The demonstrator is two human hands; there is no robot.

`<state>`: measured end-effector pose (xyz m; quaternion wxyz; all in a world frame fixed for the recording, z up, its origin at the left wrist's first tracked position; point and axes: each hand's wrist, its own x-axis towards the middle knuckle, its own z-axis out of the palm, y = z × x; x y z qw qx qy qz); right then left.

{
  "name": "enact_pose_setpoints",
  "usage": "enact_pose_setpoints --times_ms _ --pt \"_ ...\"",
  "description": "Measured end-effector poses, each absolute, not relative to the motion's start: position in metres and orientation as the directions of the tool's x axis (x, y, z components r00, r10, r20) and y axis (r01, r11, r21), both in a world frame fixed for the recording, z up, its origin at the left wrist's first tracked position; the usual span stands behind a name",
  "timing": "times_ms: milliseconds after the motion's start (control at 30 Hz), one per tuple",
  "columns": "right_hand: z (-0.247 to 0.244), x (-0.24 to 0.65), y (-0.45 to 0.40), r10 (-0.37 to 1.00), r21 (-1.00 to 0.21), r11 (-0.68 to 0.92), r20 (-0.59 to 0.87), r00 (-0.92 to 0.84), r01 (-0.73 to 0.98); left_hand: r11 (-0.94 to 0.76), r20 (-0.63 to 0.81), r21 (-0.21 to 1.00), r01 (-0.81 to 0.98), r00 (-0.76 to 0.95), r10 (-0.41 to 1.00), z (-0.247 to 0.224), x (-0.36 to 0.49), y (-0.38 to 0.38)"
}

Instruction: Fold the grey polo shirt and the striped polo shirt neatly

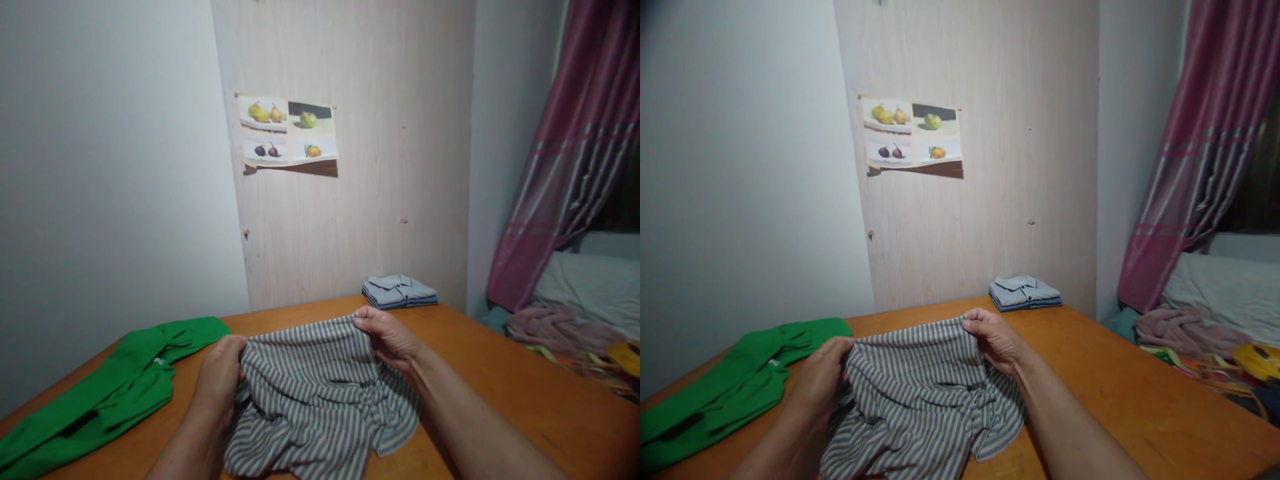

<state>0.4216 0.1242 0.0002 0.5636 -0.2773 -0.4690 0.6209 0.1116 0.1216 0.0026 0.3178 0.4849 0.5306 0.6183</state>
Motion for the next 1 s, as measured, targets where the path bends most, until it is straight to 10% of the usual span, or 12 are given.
enact_pose_setpoints --times_ms 1000 --pt "0.0022 0.4233 0.1309 0.976 -0.844 0.156 0.213 -0.053 -0.513 -0.244 0.251 0.968 0.064 -0.174 0.952 -0.0015 0.1100 0.1242"
